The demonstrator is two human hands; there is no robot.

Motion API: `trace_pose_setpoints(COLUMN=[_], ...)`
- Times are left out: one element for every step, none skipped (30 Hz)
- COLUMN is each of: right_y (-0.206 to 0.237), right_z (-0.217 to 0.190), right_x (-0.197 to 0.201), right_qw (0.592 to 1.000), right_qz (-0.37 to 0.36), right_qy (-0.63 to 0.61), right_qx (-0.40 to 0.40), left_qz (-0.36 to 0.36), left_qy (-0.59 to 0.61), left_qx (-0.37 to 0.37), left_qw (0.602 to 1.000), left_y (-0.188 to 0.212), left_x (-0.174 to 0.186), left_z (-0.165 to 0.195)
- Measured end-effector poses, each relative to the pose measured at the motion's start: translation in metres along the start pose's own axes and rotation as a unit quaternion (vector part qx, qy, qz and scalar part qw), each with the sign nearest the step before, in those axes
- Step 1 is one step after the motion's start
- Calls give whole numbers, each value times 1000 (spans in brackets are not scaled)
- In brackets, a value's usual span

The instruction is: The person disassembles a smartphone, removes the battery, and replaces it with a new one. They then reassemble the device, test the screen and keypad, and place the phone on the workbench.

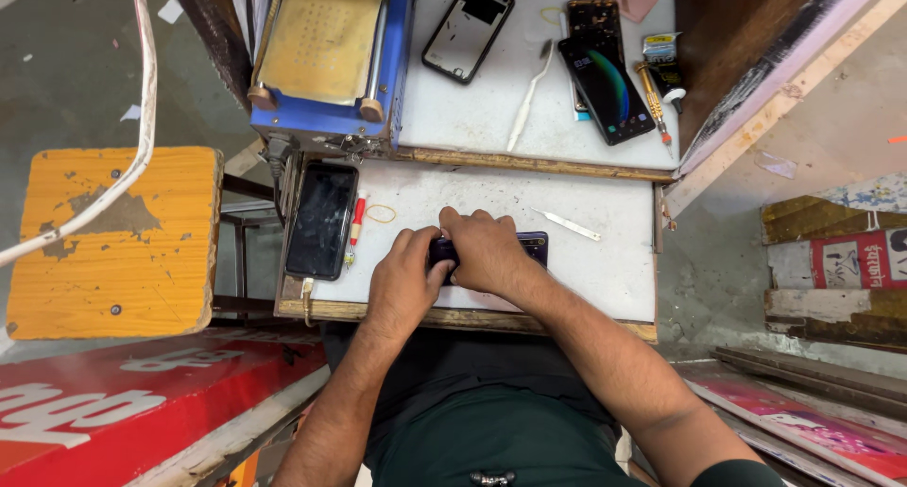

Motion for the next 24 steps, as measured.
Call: trace_pose_setpoints(right_y=[-1, -1, -2, -2, -3, -3, -3, -3, -4, -4, -4, -5, -4, -4, -4, -3, -3, -3, -3, -2, -2, -2, -2, -2], right_z=[1, 3, 5, 6, 6, 6, 6, 7, 7, 8, 8, 8, 7, 7, 6, 6, 6, 6, 6, 5, 5, 6, 8, 9], right_x=[0, -1, -3, -6, -5, -4, -3, -4, -4, -5, -5, -4, -3, -3, -2, -2, -2, -2, -3, -4, -4, -4, -4, -3], right_qw=[1000, 1000, 1000, 999, 999, 1000, 1000, 999, 999, 999, 999, 999, 999, 999, 999, 999, 999, 999, 999, 1000, 1000, 1000, 1000, 1000], right_qz=[1, -12, -25, -39, -32, -26, -19, -27, -35, -43, -43, -41, -40, -38, -35, -33, -31, -29, -28, -25, -22, -17, -14, -11], right_qy=[-2, -4, -5, -7, -9, -13, -16, -15, -13, -12, -13, -13, -13, -15, -16, -19, -17, -16, -16, -13, -10, -5, -9, -13], right_qx=[0, -8, -15, -21, -16, -12, -9, -12, -14, -18, -18, -18, -19, -18, -17, -17, -17, -16, -17, -13, -9, -5, -3, 0], left_qz=[-2, -2, 7, 17, 25, 40, 54, 69, 64, 59, 54, 49, 45, 40, 31, 20, 10, 10, 10, 10, 5, 2, -1, -4], left_qy=[-16, -32, -40, -48, -56, -60, -63, -67, -76, -85, -95, -100, -106, -111, -117, -123, -130, -133, -136, -139, -146, -152, -158, -159], left_qx=[-2, -4, -7, -8, -9, -17, -24, -31, -27, -23, -19, -13, -7, -2, 4, 11, 17, 16, 16, 15, 18, 21, 23, 23], left_qw=[1000, 999, 999, 999, 998, 997, 996, 995, 995, 994, 994, 994, 993, 993, 993, 992, 991, 991, 991, 990, 989, 988, 987, 987], left_y=[0, 0, 1, 3, 5, 7, 10, 12, 13, 13, 12, 10, 9, 8, 5, 4, 3, 2, 1, 0, 0, -1, -3, -4], left_x=[-2, -3, -3, -3, -4, -5, -5, -6, -9, -12, -14, -14, -13, -13, -13, -12, -12, -11, -10, -10, -10, -11, -12, -12], left_z=[1, 2, 2, 2, 3, 4, 5, 7, 7, 8, 9, 9, 9, 10, 11, 12, 12, 14, 15, 16, 16, 16, 15, 14])
Point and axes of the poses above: each hand's wrist, its own y-axis away from the middle knuckle, its own x-axis out of the back of the hand, z = x × y, the point moved 8 cm from there along -y, towards the middle knuckle, and after that the axes turned 15 degrees about x, right-handed, at the moved point
